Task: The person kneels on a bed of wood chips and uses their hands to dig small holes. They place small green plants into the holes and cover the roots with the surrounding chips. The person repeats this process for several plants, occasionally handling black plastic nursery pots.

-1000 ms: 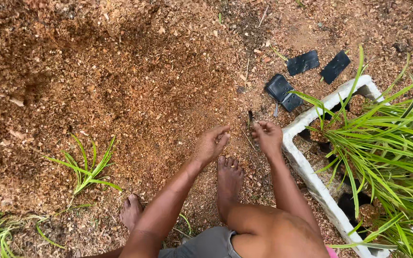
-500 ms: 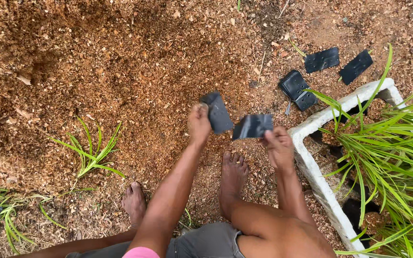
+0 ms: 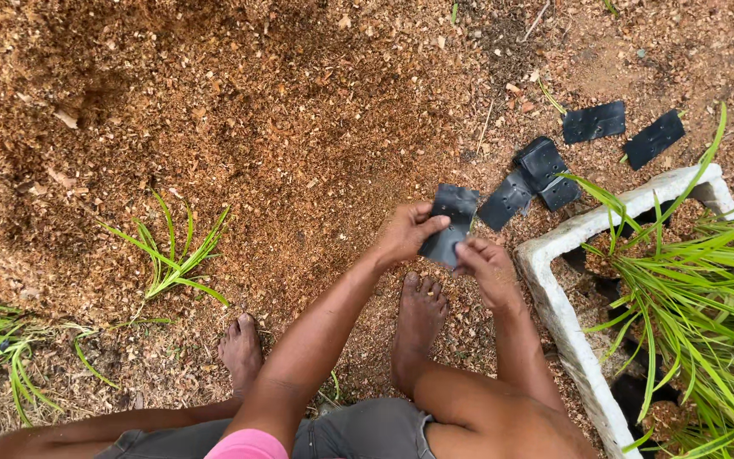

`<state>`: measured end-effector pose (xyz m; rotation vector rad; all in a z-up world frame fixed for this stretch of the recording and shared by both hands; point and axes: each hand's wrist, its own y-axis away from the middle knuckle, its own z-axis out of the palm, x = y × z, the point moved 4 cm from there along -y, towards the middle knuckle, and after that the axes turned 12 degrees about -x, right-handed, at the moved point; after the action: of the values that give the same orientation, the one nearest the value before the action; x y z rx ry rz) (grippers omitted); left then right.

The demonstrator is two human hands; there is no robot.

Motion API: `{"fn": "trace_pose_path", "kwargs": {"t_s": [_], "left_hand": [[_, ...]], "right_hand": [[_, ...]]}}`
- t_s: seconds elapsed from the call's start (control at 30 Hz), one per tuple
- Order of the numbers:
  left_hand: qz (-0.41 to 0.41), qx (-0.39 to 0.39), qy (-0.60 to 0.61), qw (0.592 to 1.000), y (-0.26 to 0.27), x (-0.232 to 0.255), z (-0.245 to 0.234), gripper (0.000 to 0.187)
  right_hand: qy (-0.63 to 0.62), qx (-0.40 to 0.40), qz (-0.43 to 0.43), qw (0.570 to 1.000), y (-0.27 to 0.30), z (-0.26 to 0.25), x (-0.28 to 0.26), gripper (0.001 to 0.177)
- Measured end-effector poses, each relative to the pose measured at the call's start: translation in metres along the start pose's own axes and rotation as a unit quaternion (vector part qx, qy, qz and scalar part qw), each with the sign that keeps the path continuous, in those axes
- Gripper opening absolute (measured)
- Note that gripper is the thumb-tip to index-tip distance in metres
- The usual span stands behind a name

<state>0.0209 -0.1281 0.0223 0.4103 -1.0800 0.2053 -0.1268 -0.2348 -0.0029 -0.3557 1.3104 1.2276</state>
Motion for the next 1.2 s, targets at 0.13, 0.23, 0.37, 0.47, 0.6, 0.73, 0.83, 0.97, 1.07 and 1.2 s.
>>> {"fn": "trace_pose_path", "kwargs": {"t_s": [0.13,0.23,0.37,0.47,0.6,0.73,0.83,0.97,1.07,1.2], "left_hand": [[0.005,0.072,0.01,0.997,0.0,-0.012,-0.015,0.013],[0.025,0.091,-0.119,0.988,0.01,-0.013,-0.026,0.036],[0.006,-0.054,-0.226,0.973,0.041,0.031,0.002,0.043],[-0.052,-0.118,-0.349,0.928,0.039,0.006,-0.006,0.049],[-0.048,-0.144,-0.417,0.896,0.035,-0.016,0.004,0.029],[-0.004,-0.045,-0.193,0.98,0.035,-0.015,0.001,0.013],[0.019,-0.033,-0.076,0.996,0.043,0.014,0.001,0.016],[-0.008,-0.057,0.043,0.997,0.044,0.004,-0.002,0.025],[0.019,-0.012,0.095,0.995,0.048,0.002,-0.01,0.027],[0.09,-0.03,-0.044,0.995,0.053,0.012,-0.004,0.026]], "right_hand": [[0.028,-0.044,0.027,0.998,0.011,0.038,-0.009,0.013],[0.009,-0.013,0.011,1.0,0.003,0.027,0.003,0.013],[-0.09,0.039,0.014,0.995,-0.001,0.02,0.006,0.012],[-0.15,0.023,0.046,0.987,-0.001,0.026,0.001,0.011],[-0.177,0.033,0.037,0.983,-0.005,0.024,0.006,0.008],[-0.043,-0.001,-0.013,0.999,0.003,0.042,-0.013,0.022],[0.041,-0.046,-0.045,0.997,0.008,0.053,-0.014,0.032],[0.047,-0.052,-0.059,0.996,0.011,0.061,-0.016,0.013],[-0.044,-0.011,-0.043,0.998,-0.003,0.036,0.016,0.01],[-0.102,-0.045,0.008,0.994,0.0,0.048,0.01,0.016]]}}
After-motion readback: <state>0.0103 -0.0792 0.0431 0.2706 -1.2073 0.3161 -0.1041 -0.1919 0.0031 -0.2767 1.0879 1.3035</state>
